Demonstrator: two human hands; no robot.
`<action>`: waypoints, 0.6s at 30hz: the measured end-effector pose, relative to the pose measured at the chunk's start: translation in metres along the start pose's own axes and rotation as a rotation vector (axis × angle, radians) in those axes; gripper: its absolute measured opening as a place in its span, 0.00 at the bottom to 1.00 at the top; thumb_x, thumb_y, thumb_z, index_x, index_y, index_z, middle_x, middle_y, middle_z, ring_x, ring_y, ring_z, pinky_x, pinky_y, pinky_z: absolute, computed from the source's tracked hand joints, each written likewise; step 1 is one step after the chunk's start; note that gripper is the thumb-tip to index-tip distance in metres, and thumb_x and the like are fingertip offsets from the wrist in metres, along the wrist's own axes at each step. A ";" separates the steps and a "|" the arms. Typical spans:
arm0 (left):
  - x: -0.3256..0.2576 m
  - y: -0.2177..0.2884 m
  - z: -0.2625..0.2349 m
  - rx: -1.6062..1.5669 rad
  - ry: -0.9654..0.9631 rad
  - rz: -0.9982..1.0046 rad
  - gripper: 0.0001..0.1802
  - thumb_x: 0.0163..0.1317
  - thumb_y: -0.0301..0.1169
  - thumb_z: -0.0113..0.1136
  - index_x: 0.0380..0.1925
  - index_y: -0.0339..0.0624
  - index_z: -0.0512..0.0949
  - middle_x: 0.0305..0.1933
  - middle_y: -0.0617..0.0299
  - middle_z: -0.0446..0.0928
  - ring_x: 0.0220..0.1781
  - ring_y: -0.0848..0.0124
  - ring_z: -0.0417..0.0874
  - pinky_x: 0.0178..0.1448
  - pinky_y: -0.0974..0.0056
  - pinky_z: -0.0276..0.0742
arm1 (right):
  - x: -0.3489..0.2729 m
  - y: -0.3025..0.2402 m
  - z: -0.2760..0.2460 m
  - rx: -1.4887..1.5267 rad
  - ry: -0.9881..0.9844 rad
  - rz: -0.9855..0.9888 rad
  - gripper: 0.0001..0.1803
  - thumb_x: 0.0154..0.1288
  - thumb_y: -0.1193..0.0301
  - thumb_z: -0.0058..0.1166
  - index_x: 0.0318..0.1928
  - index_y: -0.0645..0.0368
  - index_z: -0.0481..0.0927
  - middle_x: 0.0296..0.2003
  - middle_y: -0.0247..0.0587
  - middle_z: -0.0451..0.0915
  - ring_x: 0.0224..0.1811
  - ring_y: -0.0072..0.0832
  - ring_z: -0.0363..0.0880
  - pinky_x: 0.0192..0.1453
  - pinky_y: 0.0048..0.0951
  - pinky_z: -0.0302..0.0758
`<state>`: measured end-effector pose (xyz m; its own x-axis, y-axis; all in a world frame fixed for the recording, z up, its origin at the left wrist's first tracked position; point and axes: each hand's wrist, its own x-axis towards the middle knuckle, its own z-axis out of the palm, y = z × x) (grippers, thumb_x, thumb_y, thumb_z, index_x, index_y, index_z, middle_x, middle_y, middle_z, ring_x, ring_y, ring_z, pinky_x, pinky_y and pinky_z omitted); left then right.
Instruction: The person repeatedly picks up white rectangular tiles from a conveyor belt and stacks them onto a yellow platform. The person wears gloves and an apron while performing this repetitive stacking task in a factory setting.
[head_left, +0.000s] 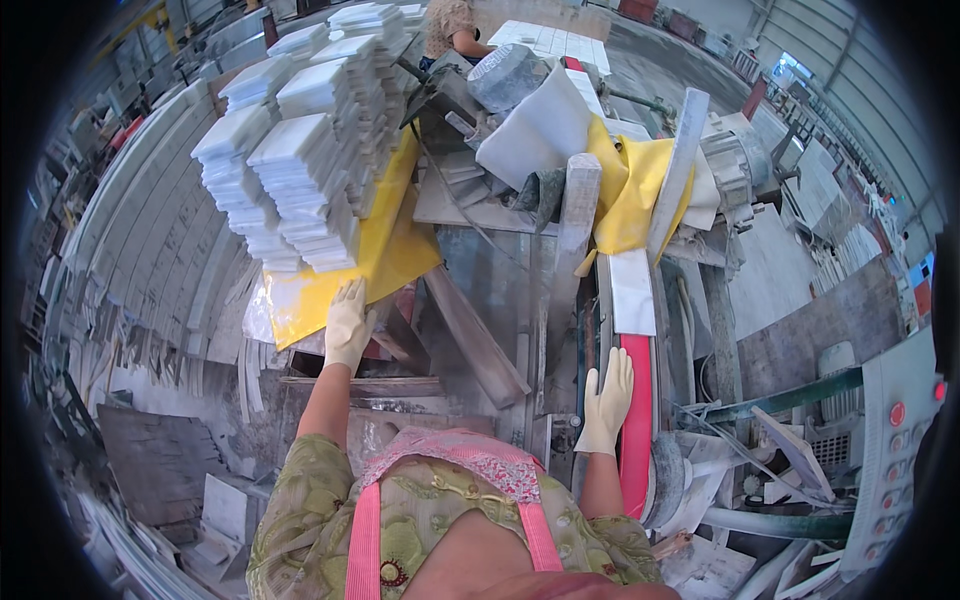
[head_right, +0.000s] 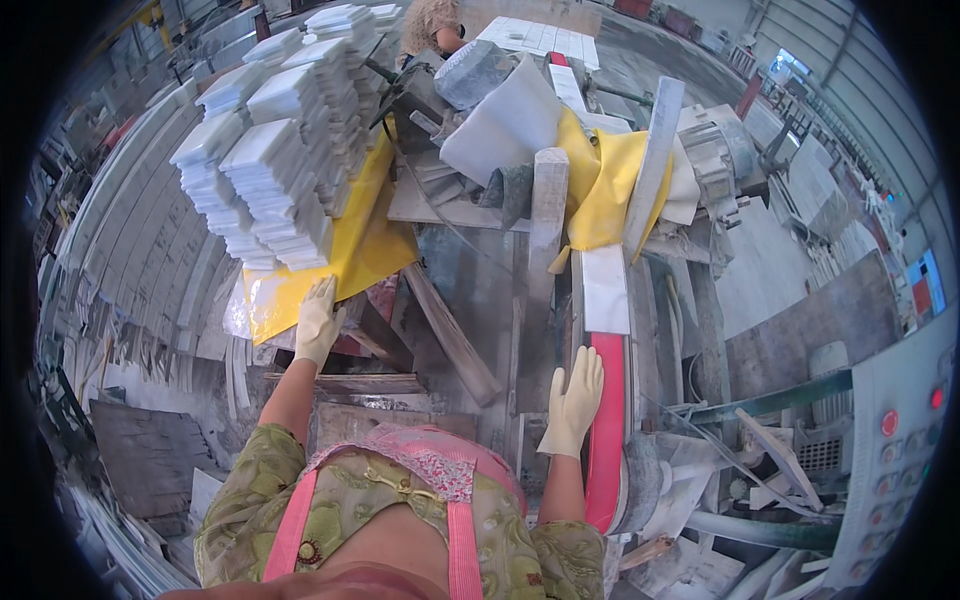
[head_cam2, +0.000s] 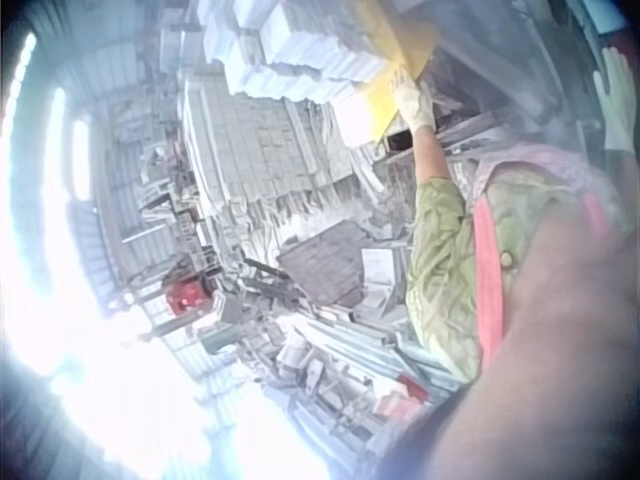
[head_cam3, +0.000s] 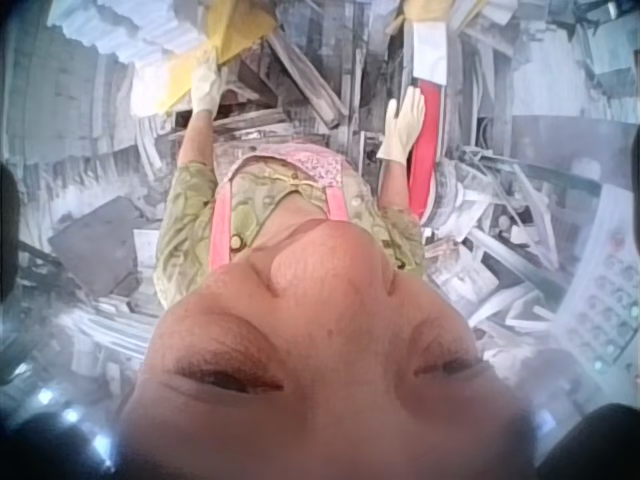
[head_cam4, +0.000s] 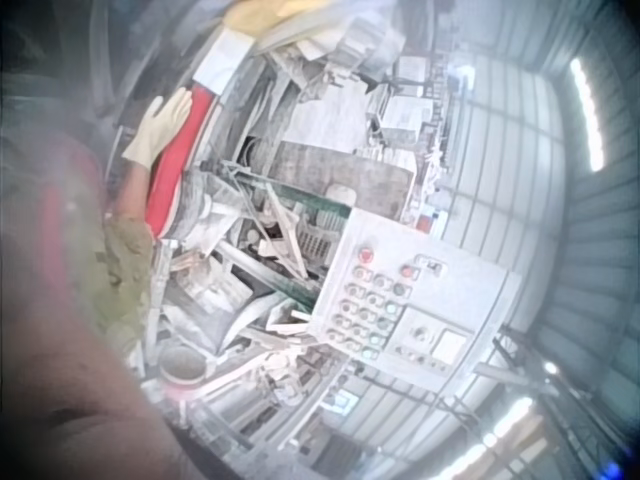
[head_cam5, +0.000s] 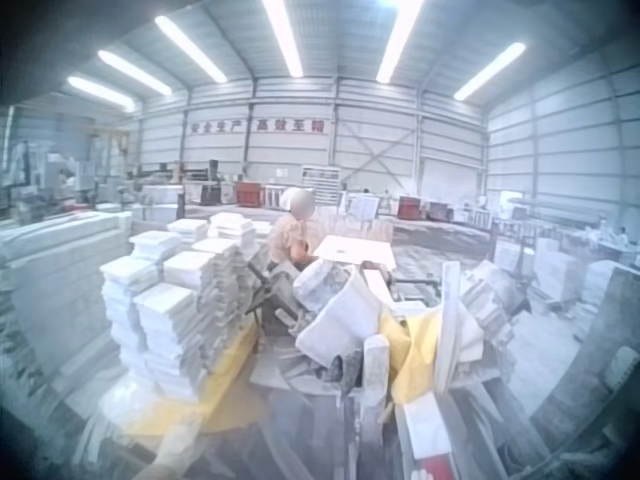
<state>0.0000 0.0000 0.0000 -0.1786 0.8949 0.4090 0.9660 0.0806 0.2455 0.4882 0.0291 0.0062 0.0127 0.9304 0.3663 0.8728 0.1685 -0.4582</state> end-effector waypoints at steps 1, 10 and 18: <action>0.000 -0.001 0.001 0.004 0.005 0.002 0.36 0.57 0.27 0.64 0.68 0.30 0.69 0.70 0.41 0.73 0.74 0.44 0.69 0.80 0.49 0.62 | 0.000 -0.001 0.000 -0.002 0.003 -0.002 0.32 0.71 0.67 0.54 0.72 0.65 0.68 0.73 0.59 0.66 0.78 0.52 0.61 0.83 0.47 0.55; 0.000 -0.001 0.002 -0.007 -0.007 -0.003 0.37 0.57 0.27 0.65 0.68 0.30 0.69 0.70 0.41 0.73 0.74 0.44 0.69 0.80 0.49 0.62 | 0.000 -0.002 -0.003 0.006 0.016 0.003 0.31 0.71 0.67 0.54 0.71 0.66 0.69 0.71 0.60 0.69 0.76 0.53 0.63 0.82 0.48 0.56; 0.001 0.000 0.001 -0.012 -0.012 -0.011 0.37 0.57 0.27 0.66 0.68 0.30 0.69 0.70 0.41 0.73 0.74 0.44 0.69 0.80 0.49 0.62 | 0.000 -0.001 -0.002 0.000 0.021 0.001 0.31 0.71 0.67 0.54 0.71 0.67 0.69 0.70 0.59 0.70 0.75 0.53 0.64 0.81 0.49 0.57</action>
<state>0.0002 0.0012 -0.0007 -0.1868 0.8994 0.3953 0.9617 0.0852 0.2607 0.4882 0.0284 0.0084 0.0234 0.9234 0.3830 0.8725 0.1681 -0.4588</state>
